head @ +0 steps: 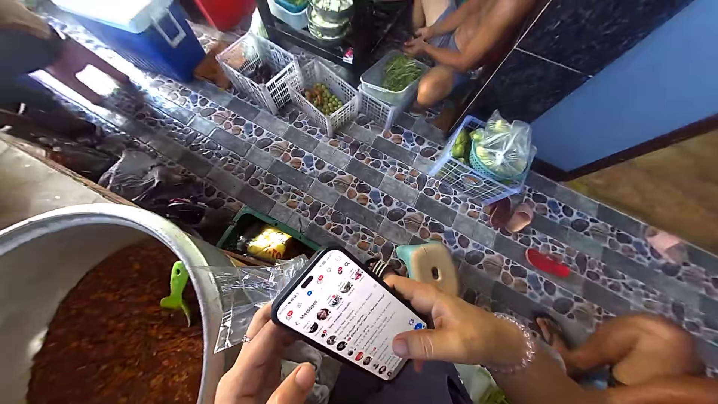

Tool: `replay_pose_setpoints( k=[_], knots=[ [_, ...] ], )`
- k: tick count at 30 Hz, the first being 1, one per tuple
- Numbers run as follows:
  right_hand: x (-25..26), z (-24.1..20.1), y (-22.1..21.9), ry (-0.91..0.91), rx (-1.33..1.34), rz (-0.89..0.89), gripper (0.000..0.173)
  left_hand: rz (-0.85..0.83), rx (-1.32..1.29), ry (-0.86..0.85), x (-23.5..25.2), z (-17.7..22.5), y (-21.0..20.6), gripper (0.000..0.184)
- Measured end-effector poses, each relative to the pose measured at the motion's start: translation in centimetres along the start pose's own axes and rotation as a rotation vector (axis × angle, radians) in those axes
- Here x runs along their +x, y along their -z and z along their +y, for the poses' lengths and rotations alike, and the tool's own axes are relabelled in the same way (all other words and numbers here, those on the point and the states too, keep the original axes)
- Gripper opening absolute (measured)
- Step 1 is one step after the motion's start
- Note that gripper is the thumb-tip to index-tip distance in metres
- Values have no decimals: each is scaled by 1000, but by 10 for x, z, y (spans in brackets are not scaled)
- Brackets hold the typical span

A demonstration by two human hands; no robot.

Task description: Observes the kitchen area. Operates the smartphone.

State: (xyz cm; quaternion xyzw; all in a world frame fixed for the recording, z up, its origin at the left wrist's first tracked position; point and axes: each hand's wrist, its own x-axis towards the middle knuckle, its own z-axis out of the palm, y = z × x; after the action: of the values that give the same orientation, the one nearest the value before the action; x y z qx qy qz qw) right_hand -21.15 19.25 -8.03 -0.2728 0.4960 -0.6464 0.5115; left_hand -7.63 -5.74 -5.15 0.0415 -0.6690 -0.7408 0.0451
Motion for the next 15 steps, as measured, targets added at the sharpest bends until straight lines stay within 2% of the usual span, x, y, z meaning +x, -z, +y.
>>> replay_pose_setpoints(
  k=[8, 12, 15],
  knots=[
    [5, -5, -37, 40, 127, 44, 36, 207, 5, -39, -13, 11, -4, 31],
    [11, 0, -48, 11, 158, 110, 34, 302, 21, -52, -19, 10, -9, 40],
    [14, 0, -50, 19, 159, 95, 34, 378, 21, -76, -22, 7, -13, 40]
  ],
)
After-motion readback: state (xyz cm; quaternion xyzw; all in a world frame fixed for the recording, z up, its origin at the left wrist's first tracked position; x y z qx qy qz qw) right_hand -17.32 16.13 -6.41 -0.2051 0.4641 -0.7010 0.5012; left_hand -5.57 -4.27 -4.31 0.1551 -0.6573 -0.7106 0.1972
